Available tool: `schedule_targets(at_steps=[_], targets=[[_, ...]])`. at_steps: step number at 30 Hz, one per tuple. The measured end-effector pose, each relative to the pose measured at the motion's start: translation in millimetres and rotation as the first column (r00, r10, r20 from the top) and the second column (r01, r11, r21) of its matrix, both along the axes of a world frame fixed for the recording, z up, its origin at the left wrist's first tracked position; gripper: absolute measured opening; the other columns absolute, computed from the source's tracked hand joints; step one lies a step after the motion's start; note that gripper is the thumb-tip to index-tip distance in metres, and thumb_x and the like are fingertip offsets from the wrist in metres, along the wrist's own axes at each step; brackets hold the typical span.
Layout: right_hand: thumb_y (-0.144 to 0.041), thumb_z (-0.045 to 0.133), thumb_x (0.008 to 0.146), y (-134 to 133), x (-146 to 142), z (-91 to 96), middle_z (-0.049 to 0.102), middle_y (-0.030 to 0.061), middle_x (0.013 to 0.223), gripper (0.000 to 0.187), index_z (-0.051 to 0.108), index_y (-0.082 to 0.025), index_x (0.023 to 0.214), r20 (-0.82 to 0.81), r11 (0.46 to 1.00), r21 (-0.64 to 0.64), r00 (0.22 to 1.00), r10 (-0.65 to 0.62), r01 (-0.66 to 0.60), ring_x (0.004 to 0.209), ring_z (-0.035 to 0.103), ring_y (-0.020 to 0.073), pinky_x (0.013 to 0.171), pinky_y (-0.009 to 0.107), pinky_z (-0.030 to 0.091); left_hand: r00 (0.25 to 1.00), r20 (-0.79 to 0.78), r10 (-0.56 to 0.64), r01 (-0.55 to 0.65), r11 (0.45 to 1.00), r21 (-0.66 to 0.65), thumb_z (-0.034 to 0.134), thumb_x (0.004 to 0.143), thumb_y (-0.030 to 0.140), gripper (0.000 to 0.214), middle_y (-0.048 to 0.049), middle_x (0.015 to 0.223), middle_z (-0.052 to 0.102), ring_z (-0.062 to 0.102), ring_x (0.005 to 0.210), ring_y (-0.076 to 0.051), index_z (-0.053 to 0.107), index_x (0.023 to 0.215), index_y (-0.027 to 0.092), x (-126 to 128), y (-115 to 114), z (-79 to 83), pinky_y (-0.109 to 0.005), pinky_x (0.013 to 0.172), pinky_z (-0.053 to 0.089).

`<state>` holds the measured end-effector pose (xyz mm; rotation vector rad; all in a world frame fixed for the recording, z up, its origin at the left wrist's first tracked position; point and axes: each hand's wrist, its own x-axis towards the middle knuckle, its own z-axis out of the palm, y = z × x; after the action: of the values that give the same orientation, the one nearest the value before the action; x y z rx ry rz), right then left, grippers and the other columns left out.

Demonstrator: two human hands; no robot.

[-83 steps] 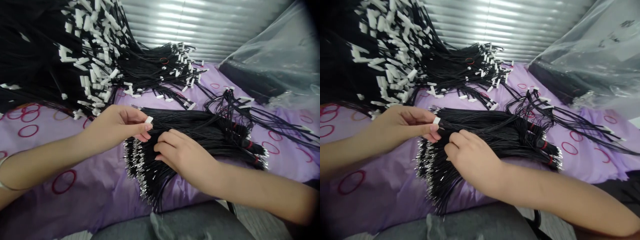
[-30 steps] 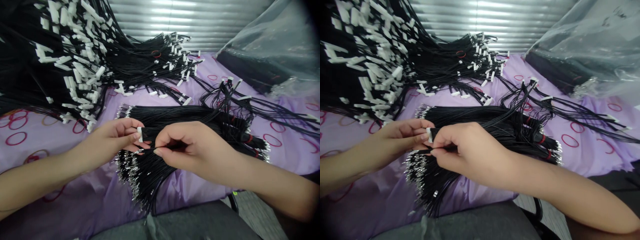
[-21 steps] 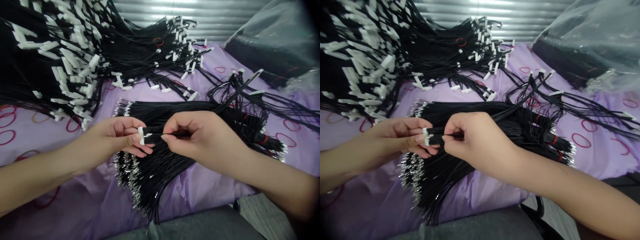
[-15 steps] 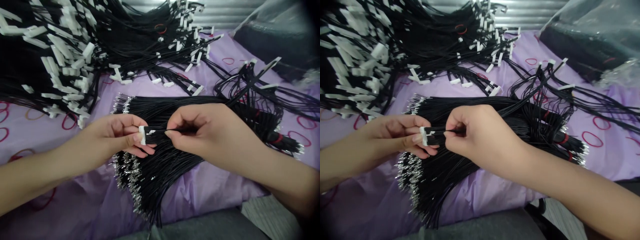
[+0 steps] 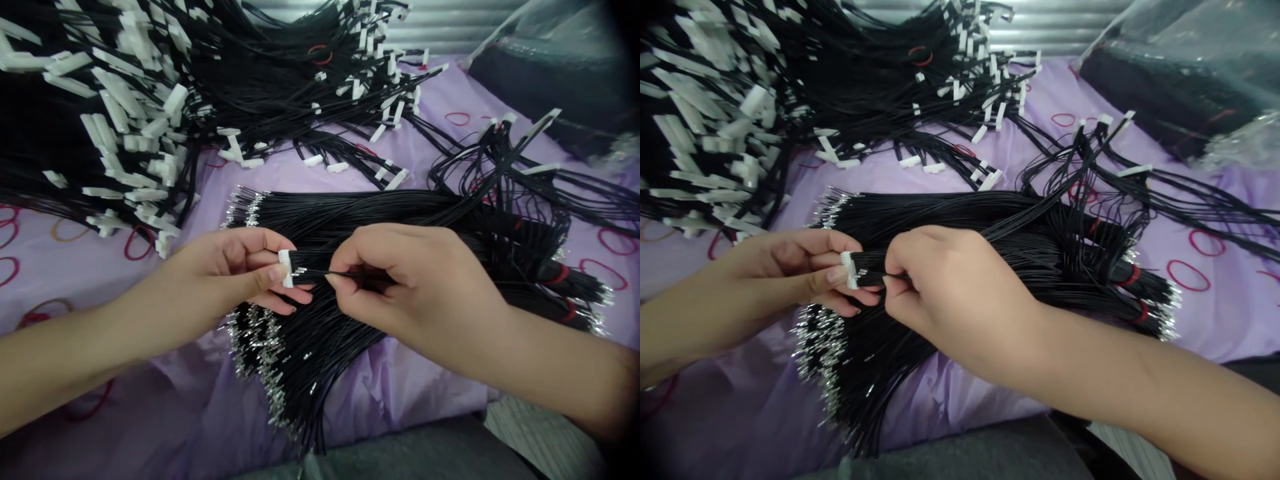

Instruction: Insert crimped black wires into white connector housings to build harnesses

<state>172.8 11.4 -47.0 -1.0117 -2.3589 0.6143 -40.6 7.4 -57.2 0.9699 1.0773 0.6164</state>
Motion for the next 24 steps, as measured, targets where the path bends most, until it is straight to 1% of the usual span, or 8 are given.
schedule_targets(at_steps=[4,7,11,14,19,22,24], targets=[[-0.008,0.060,0.081,-0.1,-0.4,1.2,0.056,-0.0033,0.062,0.013,0.060,-0.015,0.070,0.021,0.999,-0.029,0.999,-0.028,0.028,0.055,0.045,0.0056,0.051,0.021,0.032,1.000,0.014,0.003,-0.003,1.000,-0.009,0.073,0.080,0.014,0.012,0.0002,0.075,0.079,0.079,0.076,-0.019,0.068,0.090,0.018,-0.2,-0.4,-0.9,-0.021,0.064,0.065],[-0.009,0.060,0.081,-0.4,-0.4,1.2,0.056,-0.0034,0.061,0.014,0.059,-0.016,0.069,0.031,0.999,-0.022,0.999,-0.034,0.035,0.054,0.044,0.0061,0.050,0.021,0.032,1.000,0.022,0.005,-0.005,1.000,-0.016,0.070,0.081,0.010,0.011,0.0007,0.073,0.078,0.078,0.075,-0.018,0.067,0.089,0.017,0.9,-0.6,-0.1,-0.021,0.064,0.065],[-0.007,0.061,0.079,-0.6,1.0,0.7,0.055,-0.0042,0.061,0.013,0.060,-0.014,0.069,0.033,1.000,-0.027,0.999,0.008,-0.008,0.054,0.044,0.0046,0.050,0.020,0.031,1.000,0.001,0.010,-0.010,1.000,-0.021,0.063,0.084,0.006,0.012,0.0030,0.071,0.077,0.078,0.073,-0.015,0.064,0.092,0.015,2.7,0.1,1.3,-0.019,0.063,0.064],[-0.006,0.062,0.078,-0.2,1.0,0.9,0.055,-0.0048,0.061,0.012,0.062,-0.013,0.069,0.026,0.998,-0.050,0.999,0.034,-0.033,0.054,0.044,0.0035,0.050,0.018,0.031,1.000,-0.006,-0.003,0.003,1.000,-0.009,0.064,0.084,0.007,0.012,0.0025,0.074,0.077,0.078,0.075,-0.016,0.063,0.094,0.014,2.1,0.5,1.8,-0.020,0.065,0.064],[-0.006,0.063,0.077,0.2,-1.4,1.8,0.055,-0.0049,0.058,0.014,0.061,-0.014,0.066,0.033,0.998,-0.060,0.999,-0.012,0.014,0.053,0.043,0.0037,0.049,0.019,0.030,1.000,-0.007,-0.014,0.014,1.000,0.012,0.067,0.083,0.011,0.011,0.0004,0.077,0.079,0.078,0.077,-0.017,0.064,0.093,0.015,-0.8,0.2,1.5,-0.020,0.065,0.064],[-0.008,0.062,0.078,0.0,-1.2,2.8,0.055,-0.0045,0.058,0.015,0.060,-0.015,0.065,0.040,0.996,-0.084,0.999,-0.034,0.037,0.052,0.044,0.0047,0.049,0.020,0.031,1.000,-0.010,-0.002,0.002,1.000,0.002,0.068,0.081,0.010,0.013,0.0011,0.075,0.078,0.078,0.076,-0.017,0.065,0.092,0.016,-0.3,-0.1,1.2,-0.019,0.063,0.064],[-0.008,0.062,0.078,0.0,-0.8,3.3,0.056,-0.0043,0.058,0.015,0.060,-0.015,0.066,0.040,0.995,-0.091,0.998,-0.042,0.045,0.052,0.044,0.0051,0.049,0.021,0.031,1.000,-0.008,-0.007,0.007,1.000,0.000,0.069,0.081,0.012,0.012,0.0024,0.074,0.078,0.078,0.076,-0.016,0.066,0.090,0.019,0.8,-0.5,1.3,-0.018,0.063,0.064]])
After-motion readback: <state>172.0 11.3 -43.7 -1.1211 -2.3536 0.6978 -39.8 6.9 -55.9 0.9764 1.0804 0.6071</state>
